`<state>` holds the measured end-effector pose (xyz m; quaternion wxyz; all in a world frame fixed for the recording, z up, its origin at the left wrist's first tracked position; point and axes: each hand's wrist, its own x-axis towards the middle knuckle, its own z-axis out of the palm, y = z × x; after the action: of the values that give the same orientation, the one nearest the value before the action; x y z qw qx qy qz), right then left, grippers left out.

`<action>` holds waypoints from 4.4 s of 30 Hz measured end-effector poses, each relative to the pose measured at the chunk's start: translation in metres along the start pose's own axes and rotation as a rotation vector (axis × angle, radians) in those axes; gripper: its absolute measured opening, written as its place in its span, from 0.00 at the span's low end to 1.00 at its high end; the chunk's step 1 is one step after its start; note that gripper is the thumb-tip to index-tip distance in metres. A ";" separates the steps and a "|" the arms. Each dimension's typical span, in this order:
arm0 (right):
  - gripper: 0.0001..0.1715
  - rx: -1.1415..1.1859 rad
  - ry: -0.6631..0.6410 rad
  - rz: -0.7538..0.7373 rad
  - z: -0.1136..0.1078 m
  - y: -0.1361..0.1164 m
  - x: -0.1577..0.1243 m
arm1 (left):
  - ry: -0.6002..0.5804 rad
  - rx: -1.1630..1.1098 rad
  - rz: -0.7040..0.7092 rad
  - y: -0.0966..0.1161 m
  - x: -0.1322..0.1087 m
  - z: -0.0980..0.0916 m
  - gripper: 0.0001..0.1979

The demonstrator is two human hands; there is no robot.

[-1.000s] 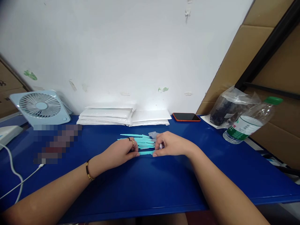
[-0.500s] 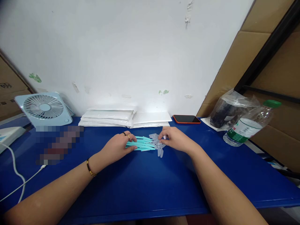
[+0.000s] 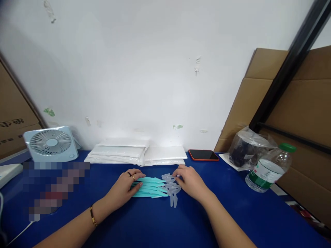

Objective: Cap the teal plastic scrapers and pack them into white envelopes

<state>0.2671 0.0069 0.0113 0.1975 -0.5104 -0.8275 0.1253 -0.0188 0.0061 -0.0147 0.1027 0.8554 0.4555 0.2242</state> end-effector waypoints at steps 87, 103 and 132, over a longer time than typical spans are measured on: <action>0.05 0.052 0.014 -0.009 0.038 0.024 0.025 | -0.308 -0.051 -0.312 -0.005 0.046 -0.002 0.05; 0.03 0.081 -0.039 0.084 0.036 0.019 0.022 | -0.275 -0.084 -0.331 0.012 0.036 0.006 0.06; 0.16 0.512 -0.058 0.074 0.033 0.003 0.015 | -0.080 -0.038 -0.181 0.016 0.033 0.001 0.05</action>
<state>0.2484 0.0218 -0.0160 0.2917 -0.4700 -0.7549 0.3523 0.0094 0.0244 0.0000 0.1569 0.8167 0.5223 0.1885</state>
